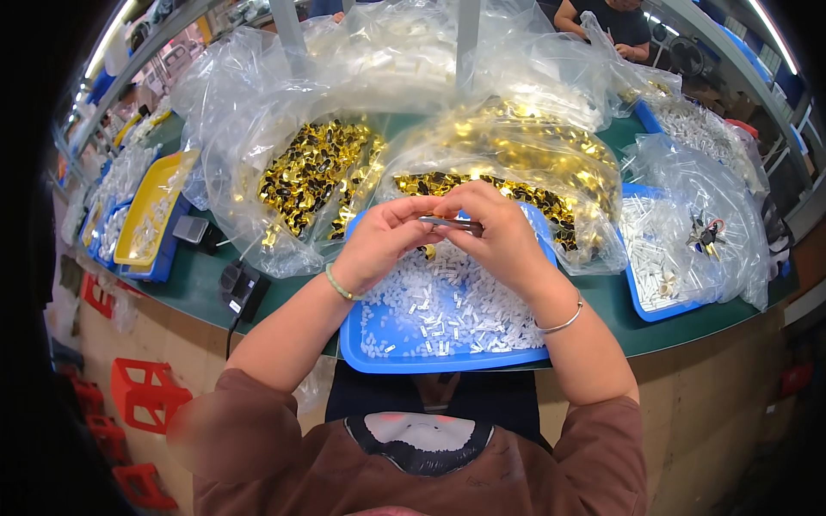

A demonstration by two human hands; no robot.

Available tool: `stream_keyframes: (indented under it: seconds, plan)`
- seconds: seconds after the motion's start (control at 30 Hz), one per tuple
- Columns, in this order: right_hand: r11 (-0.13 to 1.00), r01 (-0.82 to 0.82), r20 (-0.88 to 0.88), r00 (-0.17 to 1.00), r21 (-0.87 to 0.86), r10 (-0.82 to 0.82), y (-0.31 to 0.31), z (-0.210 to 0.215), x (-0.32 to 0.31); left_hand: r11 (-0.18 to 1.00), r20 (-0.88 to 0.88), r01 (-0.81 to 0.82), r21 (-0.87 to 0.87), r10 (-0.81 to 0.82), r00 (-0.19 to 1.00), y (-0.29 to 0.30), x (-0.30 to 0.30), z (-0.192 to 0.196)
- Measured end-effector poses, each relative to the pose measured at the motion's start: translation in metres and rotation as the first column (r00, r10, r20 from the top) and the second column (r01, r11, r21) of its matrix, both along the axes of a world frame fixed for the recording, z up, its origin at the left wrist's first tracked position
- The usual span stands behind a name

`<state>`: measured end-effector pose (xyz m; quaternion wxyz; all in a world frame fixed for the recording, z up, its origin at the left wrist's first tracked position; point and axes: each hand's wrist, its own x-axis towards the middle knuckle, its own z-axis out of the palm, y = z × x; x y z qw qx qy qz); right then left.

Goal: The person sits at a factory workstation and repeatedly picks up small gold and black components from a blue tray. They use a metal tool to manipulate and assemble these parts, then place the finished units into a plastic bag.

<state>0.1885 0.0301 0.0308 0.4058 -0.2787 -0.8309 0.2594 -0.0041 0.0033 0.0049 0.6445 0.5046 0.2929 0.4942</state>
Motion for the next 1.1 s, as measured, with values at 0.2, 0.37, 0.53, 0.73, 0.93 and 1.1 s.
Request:
stream_keyframes:
  seconds: [0.2, 0.37, 0.53, 0.73, 0.93, 1.1]
  plan:
    - [1.0, 0.019, -0.012, 1.0, 0.009, -0.019, -0.005, 0.004, -0.002, 0.997, -0.055, -0.077, 0.028, 0.078, 0.995, 0.002, -0.003, -0.004]
    - [0.982, 0.126, -0.178, 0.979, 0.142, -0.099, 0.002, 0.001, 0.008, 0.99, -0.089, -0.14, -0.031, 0.137, 0.987, 0.003, -0.001, 0.004]
    - [0.985, 0.172, -0.302, 0.938, -0.011, -0.167, 0.004, 0.002, 0.015, 0.975, 0.106, -0.151, -0.162, 0.17, 0.98, 0.006, -0.005, 0.002]
    - [0.97, 0.014, -0.488, 0.862, -0.244, -0.135, -0.01, 0.008, -0.01, 0.97, 0.135, -0.179, -0.162, 0.202, 0.97, 0.008, -0.006, 0.0]
    - [0.991, 0.052, -0.155, 0.987, 0.121, -0.033, -0.002, 0.007, 0.002, 0.98, 0.115, -0.148, -0.13, 0.163, 0.98, 0.009, -0.006, -0.005]
    - [0.99, 0.055, -0.147, 0.988, 0.129, -0.036, -0.003, 0.005, -0.001, 0.985, 0.094, -0.139, -0.107, 0.149, 0.984, 0.006, -0.003, -0.006]
